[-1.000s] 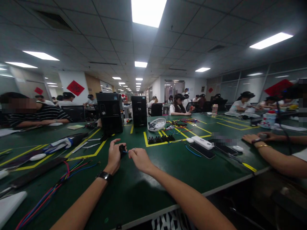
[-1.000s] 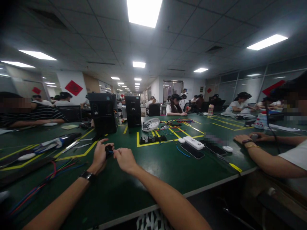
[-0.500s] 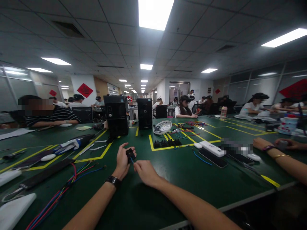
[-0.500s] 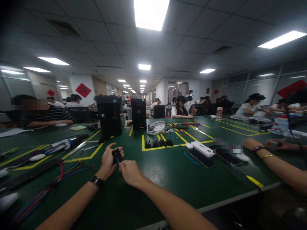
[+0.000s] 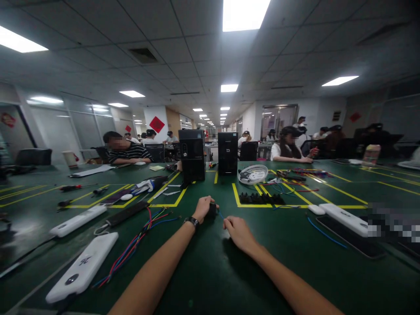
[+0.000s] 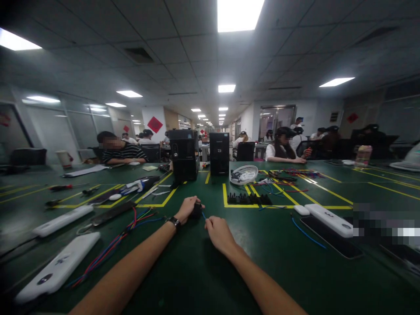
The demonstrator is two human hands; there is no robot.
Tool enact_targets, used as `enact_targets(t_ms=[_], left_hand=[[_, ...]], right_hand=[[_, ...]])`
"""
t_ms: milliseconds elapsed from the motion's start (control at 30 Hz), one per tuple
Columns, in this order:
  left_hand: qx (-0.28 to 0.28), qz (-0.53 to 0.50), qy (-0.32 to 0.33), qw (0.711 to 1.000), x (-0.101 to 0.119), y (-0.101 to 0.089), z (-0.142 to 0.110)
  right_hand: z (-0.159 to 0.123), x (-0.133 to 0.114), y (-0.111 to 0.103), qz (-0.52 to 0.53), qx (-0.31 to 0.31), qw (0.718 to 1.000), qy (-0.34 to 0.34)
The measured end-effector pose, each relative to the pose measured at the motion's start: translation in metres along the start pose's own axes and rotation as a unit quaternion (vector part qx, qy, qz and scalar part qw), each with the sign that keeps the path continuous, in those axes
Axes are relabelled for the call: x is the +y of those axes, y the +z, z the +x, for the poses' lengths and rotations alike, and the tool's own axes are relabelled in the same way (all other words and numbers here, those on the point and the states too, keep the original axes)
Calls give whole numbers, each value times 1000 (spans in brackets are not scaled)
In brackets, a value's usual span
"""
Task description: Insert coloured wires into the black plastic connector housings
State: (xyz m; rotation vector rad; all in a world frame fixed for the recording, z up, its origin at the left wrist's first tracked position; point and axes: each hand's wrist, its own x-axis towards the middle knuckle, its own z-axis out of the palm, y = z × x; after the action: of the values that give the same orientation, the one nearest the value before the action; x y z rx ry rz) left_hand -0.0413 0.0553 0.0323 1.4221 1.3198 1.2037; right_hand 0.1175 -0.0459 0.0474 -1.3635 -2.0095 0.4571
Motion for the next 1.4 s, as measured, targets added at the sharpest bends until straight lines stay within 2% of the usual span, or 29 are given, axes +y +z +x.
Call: enact_targets(t_ms=[67, 167, 300, 400, 533, 600, 700, 767, 833, 900, 967, 1000, 1067, 1100, 1133, 1167, 1233, 1300, 1400], left_hand=[[5, 52, -6, 999, 3, -5, 23], [14, 139, -6, 990, 10, -24, 54], [12, 244, 10, 970, 15, -54, 75], [1, 299, 25, 954, 17, -68, 80], [-53, 335, 52, 939, 17, -74, 79], [-77, 334, 67, 937, 16, -74, 76], [-84, 316, 90, 941, 16, -79, 71], [-78, 294, 100, 947, 17, -87, 67], [-66, 265, 107, 956, 18, -99, 65], [-44, 232, 109, 966, 18, -114, 63], [-25, 202, 104, 973, 18, -124, 62], [-20, 188, 103, 977, 19, -126, 62], [-20, 161, 107, 981, 23, -117, 63], [-25, 143, 120, 982, 26, -105, 63], [-36, 126, 137, 982, 30, -89, 63], [-53, 105, 163, 980, 34, -69, 62], [-107, 100, 202, 968, 43, -21, 60], [-154, 167, 187, 956, 49, 29, 58], [-175, 196, 167, 950, 45, 89, 59]], right_hand=[[0, 2, 0, -20, -21, 1000, 8], [-1, 2, -3, -46, -44, 998, 11], [-4, 1, -5, -86, -56, 995, 2], [-6, -3, -2, -82, -71, 994, 0], [-2, -21, 16, -62, -100, 993, -22], [3, -38, 32, -82, -112, 989, -49], [13, -67, 60, -103, -121, 983, -88], [19, -84, 75, -76, -151, 977, -134], [24, -94, 80, -38, -165, 965, -199], [26, -91, 72, -20, -155, 953, -258], [26, -71, 46, -40, -130, 951, -278], [25, -56, 28, -65, -116, 955, -267], [21, -16, -18, -141, -74, 970, -185], [18, 7, -44, -186, -51, 975, -112], [14, 30, -69, -234, -25, 972, -16], [10, 53, -92, -280, 5, 956, 93], [-1, 93, -132, -317, 43, 927, 198], [-12, 124, -158, -337, 66, 898, 273], [-24, 151, -175, -338, 70, 874, 342]])
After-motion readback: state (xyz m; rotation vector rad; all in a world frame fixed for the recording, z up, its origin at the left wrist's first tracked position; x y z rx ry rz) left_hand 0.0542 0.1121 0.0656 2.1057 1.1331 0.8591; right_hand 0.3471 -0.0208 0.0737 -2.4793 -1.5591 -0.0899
